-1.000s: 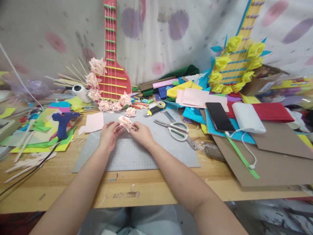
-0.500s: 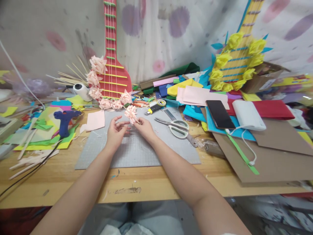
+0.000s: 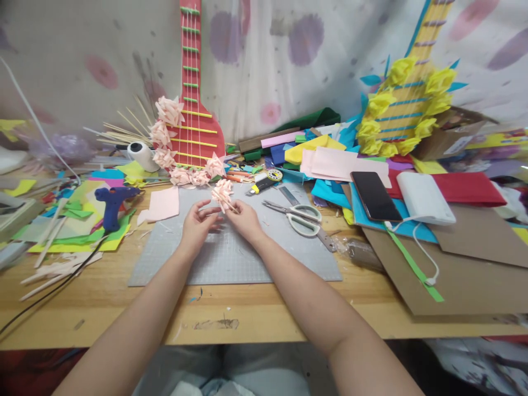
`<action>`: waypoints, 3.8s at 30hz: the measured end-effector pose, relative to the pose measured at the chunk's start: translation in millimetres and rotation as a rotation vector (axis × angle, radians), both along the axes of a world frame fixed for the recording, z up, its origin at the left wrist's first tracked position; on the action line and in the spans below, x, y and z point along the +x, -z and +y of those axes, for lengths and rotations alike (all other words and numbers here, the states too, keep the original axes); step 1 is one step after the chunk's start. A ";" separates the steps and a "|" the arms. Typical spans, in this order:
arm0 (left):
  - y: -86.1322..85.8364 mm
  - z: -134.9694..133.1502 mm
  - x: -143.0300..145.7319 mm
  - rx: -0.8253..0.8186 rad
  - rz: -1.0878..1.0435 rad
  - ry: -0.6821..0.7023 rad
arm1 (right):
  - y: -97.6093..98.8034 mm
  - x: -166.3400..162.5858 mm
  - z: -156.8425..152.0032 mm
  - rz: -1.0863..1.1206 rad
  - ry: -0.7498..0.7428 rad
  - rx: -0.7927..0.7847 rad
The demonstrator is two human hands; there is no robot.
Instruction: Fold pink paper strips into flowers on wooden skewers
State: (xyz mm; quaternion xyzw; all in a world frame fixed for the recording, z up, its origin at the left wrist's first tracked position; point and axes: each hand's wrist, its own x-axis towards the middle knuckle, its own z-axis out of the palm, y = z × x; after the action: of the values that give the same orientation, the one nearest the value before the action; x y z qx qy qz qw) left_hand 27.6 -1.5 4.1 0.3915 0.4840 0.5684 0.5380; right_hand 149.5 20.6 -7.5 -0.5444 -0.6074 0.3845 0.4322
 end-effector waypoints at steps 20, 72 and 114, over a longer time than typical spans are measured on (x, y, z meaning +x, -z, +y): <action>-9.4 -6.7 -8.2 -0.177 -0.269 0.056 | 3.8 2.8 -14.9 -0.221 0.047 0.175; -16.8 -4.4 -24.0 -0.536 -0.876 0.290 | 0.6 3.3 -17.5 -0.435 0.064 0.214; -7.5 -1.8 -6.3 -0.130 -0.324 -0.210 | 3.9 1.0 -15.8 -0.437 -0.036 0.202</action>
State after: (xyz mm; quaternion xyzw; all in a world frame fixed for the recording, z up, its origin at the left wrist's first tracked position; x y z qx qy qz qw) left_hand 21.3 -3.3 11.6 0.2065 0.4649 0.6444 0.5709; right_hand 150.5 4.8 -11.3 -0.5580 -0.7313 0.2026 0.3359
